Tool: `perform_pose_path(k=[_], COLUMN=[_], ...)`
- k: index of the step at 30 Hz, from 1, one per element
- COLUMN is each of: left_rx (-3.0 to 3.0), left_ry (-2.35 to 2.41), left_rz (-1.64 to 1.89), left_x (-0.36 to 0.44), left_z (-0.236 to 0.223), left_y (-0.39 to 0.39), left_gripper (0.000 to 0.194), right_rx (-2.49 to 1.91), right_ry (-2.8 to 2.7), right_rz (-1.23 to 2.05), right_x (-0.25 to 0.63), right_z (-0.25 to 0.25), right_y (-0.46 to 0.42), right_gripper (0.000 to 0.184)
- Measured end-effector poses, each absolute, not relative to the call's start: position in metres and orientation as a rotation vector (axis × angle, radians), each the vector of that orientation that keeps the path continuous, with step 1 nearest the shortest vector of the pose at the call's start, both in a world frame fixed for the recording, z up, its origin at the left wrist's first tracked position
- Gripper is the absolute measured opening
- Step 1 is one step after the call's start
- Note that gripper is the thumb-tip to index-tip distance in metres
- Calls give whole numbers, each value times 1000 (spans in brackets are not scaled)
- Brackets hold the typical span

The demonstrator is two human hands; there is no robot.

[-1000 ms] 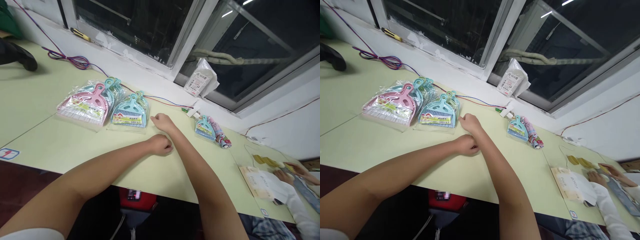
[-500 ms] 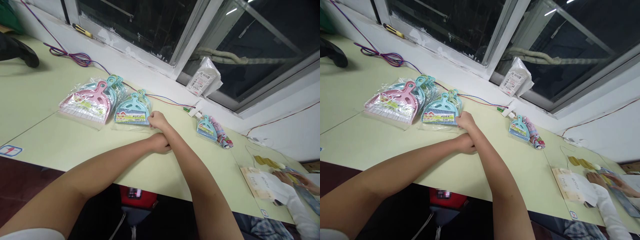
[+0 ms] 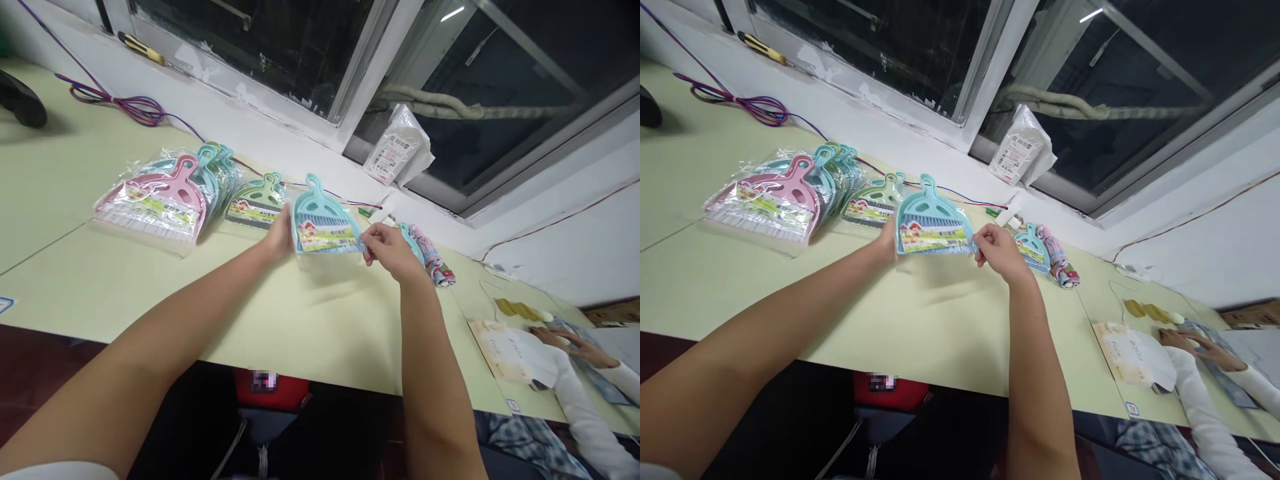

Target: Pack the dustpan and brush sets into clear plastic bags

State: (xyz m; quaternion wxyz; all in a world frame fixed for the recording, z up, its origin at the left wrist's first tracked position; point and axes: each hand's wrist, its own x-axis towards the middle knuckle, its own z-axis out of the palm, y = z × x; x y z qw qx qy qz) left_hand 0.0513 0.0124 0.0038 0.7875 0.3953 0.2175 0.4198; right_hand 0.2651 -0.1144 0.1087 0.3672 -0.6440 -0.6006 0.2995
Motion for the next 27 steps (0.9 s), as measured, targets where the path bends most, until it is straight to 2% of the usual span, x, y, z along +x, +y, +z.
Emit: perform_pose_path(k=[2,8,15,21,27], left_rx=[847,1165,1305,1278,1388], left_ry=[428,680,787,833,890], left_rz=[926,850,903,872,920], left_x=[40,30,36,30,31], left_z=[6,6,-1,2,-4], left_y=[24,22,25,28,28], left_gripper=[76,87,86,73,91], right_rx=[-1634,-1633,-1603,-1569,-1533], right_ry=[-1512,-1402,-1365,-1222,-1112], right_rz=[834,876,847,853,925], right_x=[279,294,283,283,281], right_z=[83,15,7,-3,-5], right_y=[-124,-124,-118,-114,-111], right_gripper=[29,38,39,37,40])
